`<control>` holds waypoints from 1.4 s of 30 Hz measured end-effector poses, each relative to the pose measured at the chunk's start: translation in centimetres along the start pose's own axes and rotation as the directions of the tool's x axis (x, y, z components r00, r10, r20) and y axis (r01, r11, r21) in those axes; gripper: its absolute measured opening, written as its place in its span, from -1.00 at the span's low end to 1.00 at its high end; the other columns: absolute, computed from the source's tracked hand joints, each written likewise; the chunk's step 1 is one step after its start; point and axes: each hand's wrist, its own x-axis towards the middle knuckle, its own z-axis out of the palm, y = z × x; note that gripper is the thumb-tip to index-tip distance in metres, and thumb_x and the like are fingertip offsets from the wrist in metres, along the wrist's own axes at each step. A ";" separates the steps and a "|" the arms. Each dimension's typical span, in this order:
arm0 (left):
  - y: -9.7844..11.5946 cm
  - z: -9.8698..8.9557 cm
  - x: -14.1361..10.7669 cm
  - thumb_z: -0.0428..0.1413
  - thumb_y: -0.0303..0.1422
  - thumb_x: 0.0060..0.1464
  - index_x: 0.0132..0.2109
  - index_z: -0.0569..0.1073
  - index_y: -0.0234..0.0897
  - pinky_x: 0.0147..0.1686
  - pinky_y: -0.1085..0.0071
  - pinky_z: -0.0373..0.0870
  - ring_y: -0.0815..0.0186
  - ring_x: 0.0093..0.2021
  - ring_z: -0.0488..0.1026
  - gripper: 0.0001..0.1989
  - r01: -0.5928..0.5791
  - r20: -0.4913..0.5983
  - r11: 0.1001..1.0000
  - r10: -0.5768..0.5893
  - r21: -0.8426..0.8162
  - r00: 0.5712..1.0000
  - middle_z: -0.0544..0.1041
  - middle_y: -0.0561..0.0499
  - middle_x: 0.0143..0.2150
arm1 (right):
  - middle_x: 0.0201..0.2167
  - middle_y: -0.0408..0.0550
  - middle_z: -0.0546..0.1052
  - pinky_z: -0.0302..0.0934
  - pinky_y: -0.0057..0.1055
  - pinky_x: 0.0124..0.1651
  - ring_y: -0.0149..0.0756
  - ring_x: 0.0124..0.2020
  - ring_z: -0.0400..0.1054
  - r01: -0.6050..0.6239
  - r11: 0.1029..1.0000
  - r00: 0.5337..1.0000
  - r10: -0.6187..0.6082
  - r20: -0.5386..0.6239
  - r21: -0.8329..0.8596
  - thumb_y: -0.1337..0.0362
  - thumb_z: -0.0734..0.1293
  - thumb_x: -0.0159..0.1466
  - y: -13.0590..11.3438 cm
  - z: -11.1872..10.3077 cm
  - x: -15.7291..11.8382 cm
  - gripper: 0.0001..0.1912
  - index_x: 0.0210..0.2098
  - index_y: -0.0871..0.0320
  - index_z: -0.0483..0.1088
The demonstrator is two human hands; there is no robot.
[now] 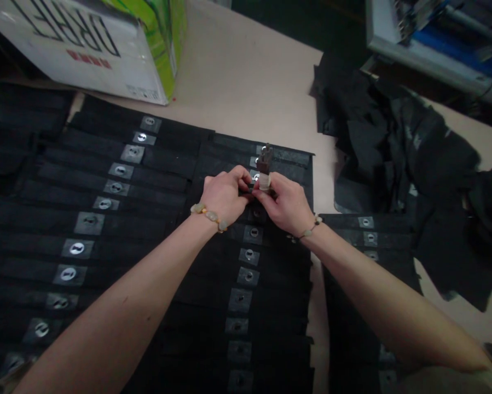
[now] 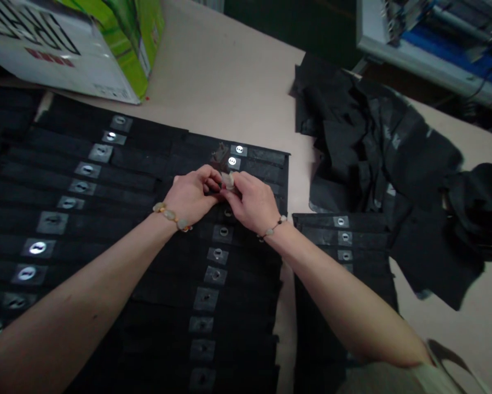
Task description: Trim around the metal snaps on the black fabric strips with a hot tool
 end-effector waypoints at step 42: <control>-0.1 -1.0 4.1 0.28 -0.34 -0.05 -0.20 0.50 -0.13 -0.04 0.17 0.42 0.13 -0.09 0.56 -0.78 -0.019 -0.017 0.999 0.019 0.040 1.000 0.65 0.04 -0.19 | -0.23 0.00 0.51 0.16 -0.36 -0.25 -0.26 -0.30 0.34 0.035 0.974 0.993 -0.008 0.122 -0.222 0.27 0.31 0.31 0.0 -0.8 5.7 -0.88 -0.19 0.17 0.44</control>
